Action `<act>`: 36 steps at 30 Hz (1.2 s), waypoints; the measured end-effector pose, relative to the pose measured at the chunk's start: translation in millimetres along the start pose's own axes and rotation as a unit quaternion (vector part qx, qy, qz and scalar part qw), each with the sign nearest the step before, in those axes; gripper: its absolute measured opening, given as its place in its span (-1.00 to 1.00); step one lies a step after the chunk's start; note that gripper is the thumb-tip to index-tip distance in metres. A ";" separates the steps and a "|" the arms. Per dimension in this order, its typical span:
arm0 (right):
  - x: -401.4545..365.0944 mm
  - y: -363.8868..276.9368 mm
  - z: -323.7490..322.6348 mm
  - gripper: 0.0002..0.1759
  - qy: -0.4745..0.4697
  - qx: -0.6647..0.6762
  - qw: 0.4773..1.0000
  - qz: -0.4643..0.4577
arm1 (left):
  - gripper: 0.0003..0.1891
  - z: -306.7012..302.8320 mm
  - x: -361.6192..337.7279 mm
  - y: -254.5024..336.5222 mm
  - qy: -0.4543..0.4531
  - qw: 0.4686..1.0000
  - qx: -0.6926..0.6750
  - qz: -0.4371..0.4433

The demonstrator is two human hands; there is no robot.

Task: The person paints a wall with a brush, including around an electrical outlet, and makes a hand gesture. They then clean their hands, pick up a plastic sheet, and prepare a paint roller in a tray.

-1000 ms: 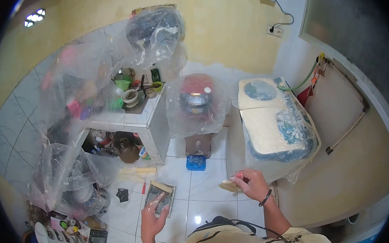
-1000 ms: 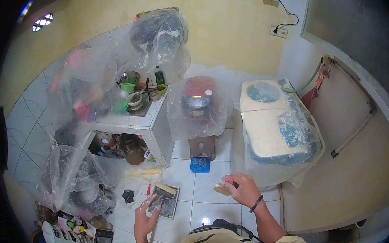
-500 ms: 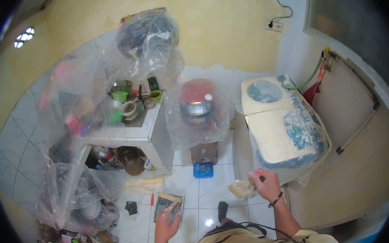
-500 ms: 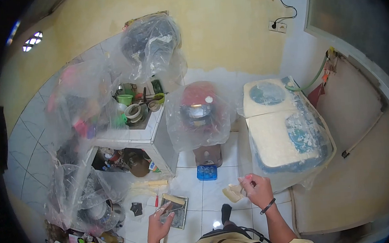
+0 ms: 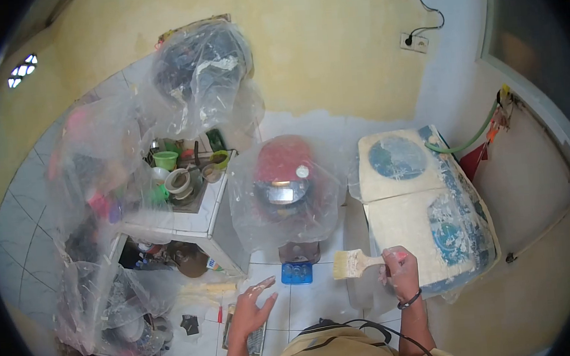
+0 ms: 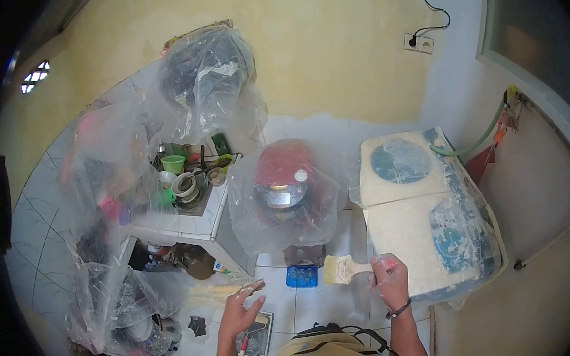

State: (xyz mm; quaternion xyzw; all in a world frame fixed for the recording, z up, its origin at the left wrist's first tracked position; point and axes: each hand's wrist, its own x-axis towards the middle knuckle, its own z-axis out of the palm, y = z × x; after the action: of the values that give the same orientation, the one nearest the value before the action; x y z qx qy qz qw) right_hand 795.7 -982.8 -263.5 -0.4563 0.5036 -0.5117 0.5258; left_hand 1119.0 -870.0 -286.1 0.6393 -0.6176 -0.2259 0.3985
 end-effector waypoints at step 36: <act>91.3 41.8 92.3 -0.82 0.162 0.074 0.982 0.071 | -0.60 1.8 221.1 -78.2 -0.201 0.973 -0.048 0.098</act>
State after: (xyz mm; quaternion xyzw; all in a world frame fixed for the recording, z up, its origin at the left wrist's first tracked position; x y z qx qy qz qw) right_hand 888.1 -1074.6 -303.8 -0.2909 0.5737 -0.5760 0.5045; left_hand 1195.1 -1091.1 -303.8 0.4972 -0.7333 -0.3389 0.3166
